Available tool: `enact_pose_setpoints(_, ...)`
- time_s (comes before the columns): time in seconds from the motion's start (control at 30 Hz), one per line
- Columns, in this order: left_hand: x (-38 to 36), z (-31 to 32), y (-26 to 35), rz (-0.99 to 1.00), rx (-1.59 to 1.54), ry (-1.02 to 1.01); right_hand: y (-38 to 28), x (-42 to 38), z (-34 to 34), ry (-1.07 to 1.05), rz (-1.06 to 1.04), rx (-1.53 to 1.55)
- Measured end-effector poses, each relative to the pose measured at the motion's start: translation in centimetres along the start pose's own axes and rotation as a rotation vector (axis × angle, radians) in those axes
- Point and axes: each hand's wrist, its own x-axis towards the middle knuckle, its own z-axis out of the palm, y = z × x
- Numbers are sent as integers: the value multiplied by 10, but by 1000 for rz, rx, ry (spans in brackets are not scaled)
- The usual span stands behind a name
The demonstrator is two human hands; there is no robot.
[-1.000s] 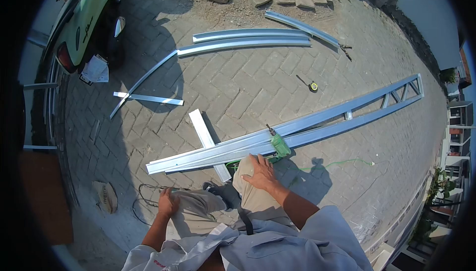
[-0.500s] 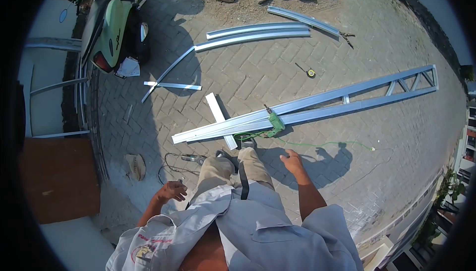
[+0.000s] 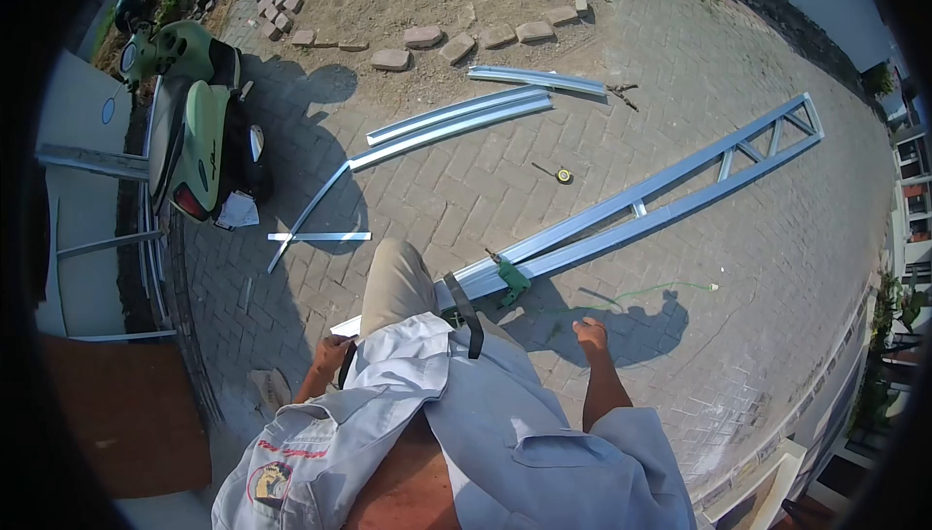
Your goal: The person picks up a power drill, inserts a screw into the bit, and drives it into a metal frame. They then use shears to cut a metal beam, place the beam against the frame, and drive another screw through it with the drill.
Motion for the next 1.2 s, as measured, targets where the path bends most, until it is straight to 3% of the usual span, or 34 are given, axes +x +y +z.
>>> enact_pose_setpoints(0.07, 46, 11, -52, 106, 44, -13, -31, -14, 13, -58, 30, 20)
enact_pose_setpoints(0.1, 63, 14, -65, 46, -20, -80, -48, -20, 20, -82, 25, 19)
enact_pose_setpoints(0.17, 64, 12, -31, 23, -120, -204, -68, -11, 37, -135, 4, -19)
enact_pose_setpoints(0.23, 71, 21, 46, -121, -35, -227, -88, 10, 52, -178, -29, -82)
enact_pose_setpoints(0.27, 121, 25, 21, -1, 78, -221, -98, 25, 61, -175, -72, -149)
enact_pose_setpoints(0.3, 150, 32, 37, -15, 104, -198, -96, 50, 73, -162, -111, -211)
enact_pose_setpoints(0.4, 222, 31, 137, -86, 136, -260, -166, 83, 68, -128, -102, -283)
enact_pose_setpoints(0.47, 263, 21, 186, -139, -30, -246, -221, 77, 55, -118, -105, -318)
enact_pose_setpoints(0.5, 278, 15, 241, -130, -46, -236, -259, 82, 44, -102, -150, -345)
enact_pose_setpoints(0.63, 355, -7, 391, 2, -57, -250, -388, 105, 13, 46, -137, -180)
enact_pose_setpoints(0.73, 393, -19, 478, 111, 20, -203, -433, 111, -3, 83, -151, 38)
enact_pose_setpoints(0.8, 409, -18, 515, 131, 29, -201, -458, 109, -8, 103, -136, -63)
enact_pose_setpoints(1.03, 436, 25, 533, 46, 69, -250, -504, 119, -28, 170, -182, -190)
enact_pose_setpoints(1.2, 425, 75, 513, -56, 130, -297, -532, 183, -53, 105, -183, -203)
